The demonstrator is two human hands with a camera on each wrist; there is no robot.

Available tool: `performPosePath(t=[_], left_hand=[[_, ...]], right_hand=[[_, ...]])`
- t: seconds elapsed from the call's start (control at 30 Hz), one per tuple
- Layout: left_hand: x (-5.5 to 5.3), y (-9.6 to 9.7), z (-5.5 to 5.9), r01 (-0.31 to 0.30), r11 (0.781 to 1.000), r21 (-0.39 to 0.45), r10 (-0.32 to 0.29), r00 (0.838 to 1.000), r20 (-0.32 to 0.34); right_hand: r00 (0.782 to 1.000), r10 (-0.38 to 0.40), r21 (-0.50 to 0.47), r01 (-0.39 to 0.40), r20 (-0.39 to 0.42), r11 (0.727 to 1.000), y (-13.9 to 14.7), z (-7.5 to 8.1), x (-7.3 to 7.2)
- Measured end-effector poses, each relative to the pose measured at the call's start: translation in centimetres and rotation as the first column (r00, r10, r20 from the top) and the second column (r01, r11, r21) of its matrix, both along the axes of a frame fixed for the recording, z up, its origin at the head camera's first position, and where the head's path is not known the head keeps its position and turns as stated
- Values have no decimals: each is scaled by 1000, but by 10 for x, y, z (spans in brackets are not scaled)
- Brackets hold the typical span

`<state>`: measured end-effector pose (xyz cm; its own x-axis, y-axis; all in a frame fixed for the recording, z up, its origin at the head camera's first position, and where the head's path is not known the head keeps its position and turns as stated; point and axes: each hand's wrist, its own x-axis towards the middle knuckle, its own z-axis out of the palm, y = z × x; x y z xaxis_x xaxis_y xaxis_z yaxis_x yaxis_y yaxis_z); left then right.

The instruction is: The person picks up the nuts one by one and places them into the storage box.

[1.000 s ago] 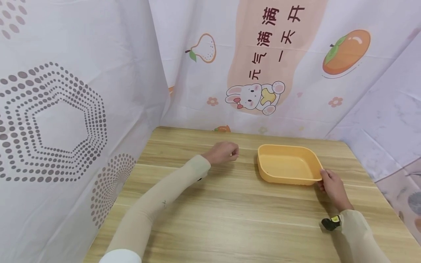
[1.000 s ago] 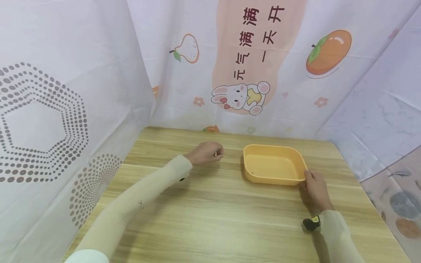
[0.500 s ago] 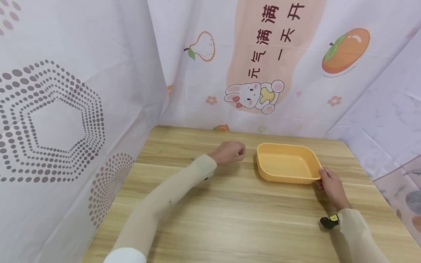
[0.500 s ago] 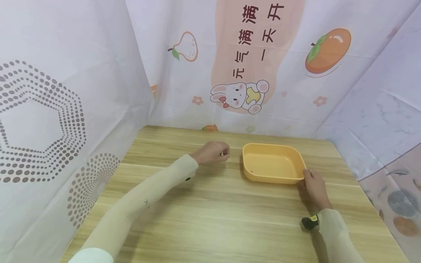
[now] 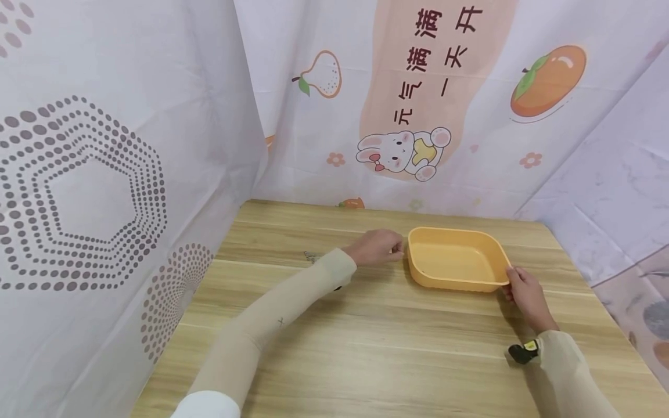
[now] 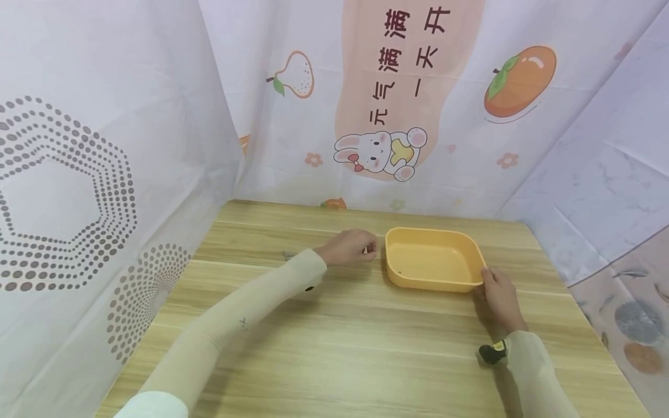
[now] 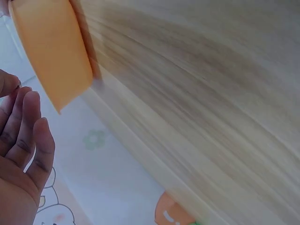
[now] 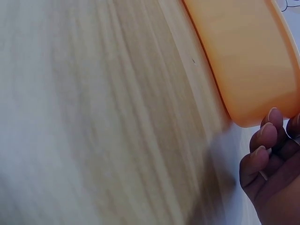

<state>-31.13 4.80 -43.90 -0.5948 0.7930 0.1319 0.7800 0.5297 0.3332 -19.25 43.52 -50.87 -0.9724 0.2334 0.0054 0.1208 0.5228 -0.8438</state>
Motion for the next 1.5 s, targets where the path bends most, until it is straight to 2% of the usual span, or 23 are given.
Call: performPosePath(t=[0.1,0.33,0.57,0.73,0.93,1.17,1.4,1.5], left_hand=[[1,3,0,4,1000,15,-5,1000,15],[2,9,0,4,999,46,-3,1000,-14],[7,15,-1,15,1000,17,-14,1000,-22],[10,19,1,13,1000,24,-13,1000,-5],[12,24,-3,25,1000,17,-25,1000,-5],[12,29,-9,36,999,0,-36,997,-63],[15,35,-15,54,998,-21,-56,988,-141],[17,37,-15,50,999,-19,-52,989,-138]], right_hand=[[1000,4,-2,-4,1,1000,0,0,0],[1000,2,-12,-2,8,1000,1,1,-3],[1000,11,-9,-11,13,1000,1,1,-3],[1000,7,-8,-7,2,1000,1,0,-4],[1000,3,-9,-3,14,1000,1,-1,-3],[1000,2,-7,-2,7,1000,2,0,-3],[1000,9,-12,-9,-11,1000,0,0,-1],[1000,11,-7,-11,-11,1000,0,0,0]])
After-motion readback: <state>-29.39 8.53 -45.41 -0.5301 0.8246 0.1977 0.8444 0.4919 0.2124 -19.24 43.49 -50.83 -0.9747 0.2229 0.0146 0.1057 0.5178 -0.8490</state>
